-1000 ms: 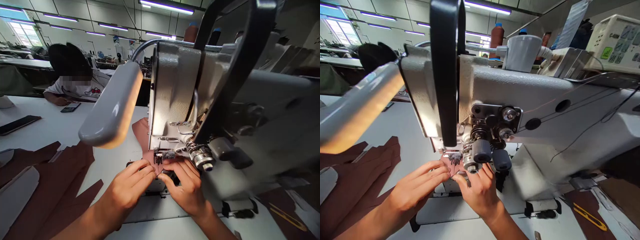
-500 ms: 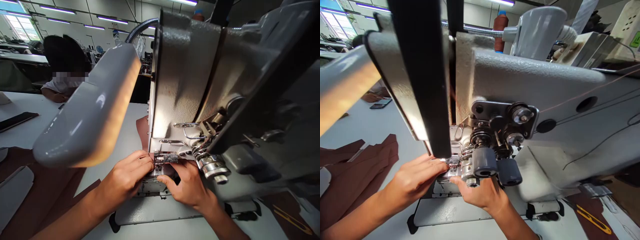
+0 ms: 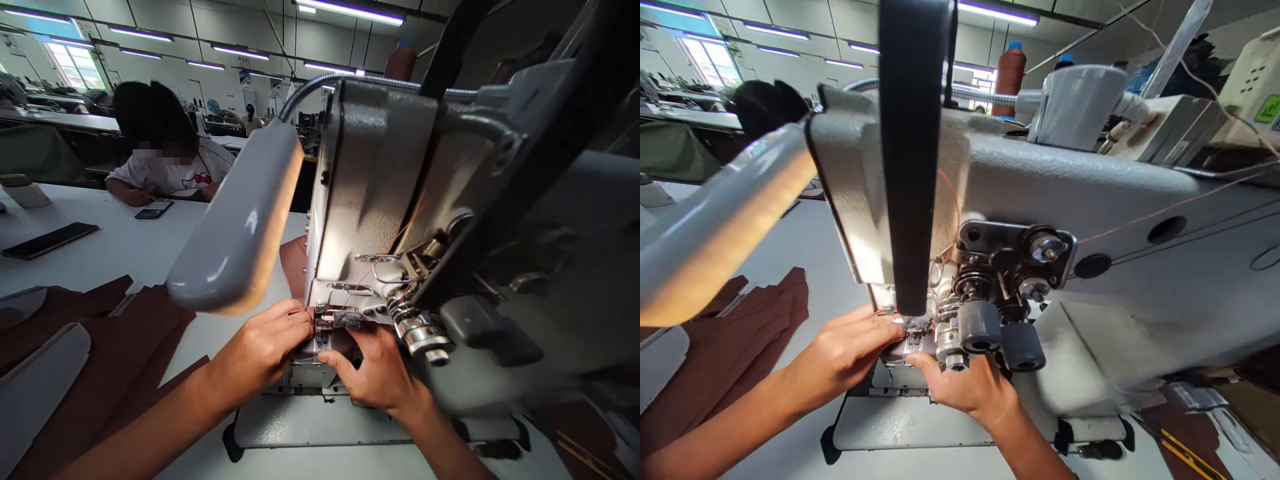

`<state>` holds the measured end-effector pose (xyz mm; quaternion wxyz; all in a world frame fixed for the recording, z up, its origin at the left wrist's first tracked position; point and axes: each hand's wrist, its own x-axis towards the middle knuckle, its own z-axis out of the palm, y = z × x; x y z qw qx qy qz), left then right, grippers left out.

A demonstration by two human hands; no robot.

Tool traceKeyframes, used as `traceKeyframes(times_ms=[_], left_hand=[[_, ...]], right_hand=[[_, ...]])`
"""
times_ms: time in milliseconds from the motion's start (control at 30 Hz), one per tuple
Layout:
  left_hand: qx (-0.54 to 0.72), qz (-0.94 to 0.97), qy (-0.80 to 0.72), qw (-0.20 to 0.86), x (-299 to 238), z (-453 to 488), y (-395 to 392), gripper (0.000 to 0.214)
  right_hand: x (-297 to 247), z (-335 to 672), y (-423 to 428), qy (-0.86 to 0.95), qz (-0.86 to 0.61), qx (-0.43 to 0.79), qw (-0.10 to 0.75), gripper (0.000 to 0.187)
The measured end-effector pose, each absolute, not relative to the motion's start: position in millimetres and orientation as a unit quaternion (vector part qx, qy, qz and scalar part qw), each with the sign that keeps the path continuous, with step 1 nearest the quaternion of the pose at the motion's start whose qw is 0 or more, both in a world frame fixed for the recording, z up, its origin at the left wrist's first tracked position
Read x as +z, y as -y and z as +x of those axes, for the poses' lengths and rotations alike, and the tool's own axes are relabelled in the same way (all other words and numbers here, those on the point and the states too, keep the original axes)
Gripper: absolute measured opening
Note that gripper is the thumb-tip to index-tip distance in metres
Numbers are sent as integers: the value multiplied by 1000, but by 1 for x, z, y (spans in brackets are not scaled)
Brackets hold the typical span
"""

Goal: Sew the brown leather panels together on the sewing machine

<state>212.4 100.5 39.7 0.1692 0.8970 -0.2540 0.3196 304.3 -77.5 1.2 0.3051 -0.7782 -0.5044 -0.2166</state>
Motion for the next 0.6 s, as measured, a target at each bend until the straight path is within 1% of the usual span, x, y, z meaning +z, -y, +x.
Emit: traceKeyframes(times_ms=[367, 500, 533, 600], left_hand=[[311, 901, 249, 173, 43, 212, -99, 24], [293, 905, 246, 186, 46, 208, -95, 24], [276, 916, 230, 176, 45, 204, -96, 25], [229, 955, 145, 121, 36, 189, -103, 27]], right_hand=[[12, 303, 73, 515, -745, -306, 294, 39], [3, 305, 74, 506, -752, -295, 303, 39], [1, 305, 76, 499, -758, -284, 309, 38], [0, 302, 84, 490, -767, -269, 316, 34]])
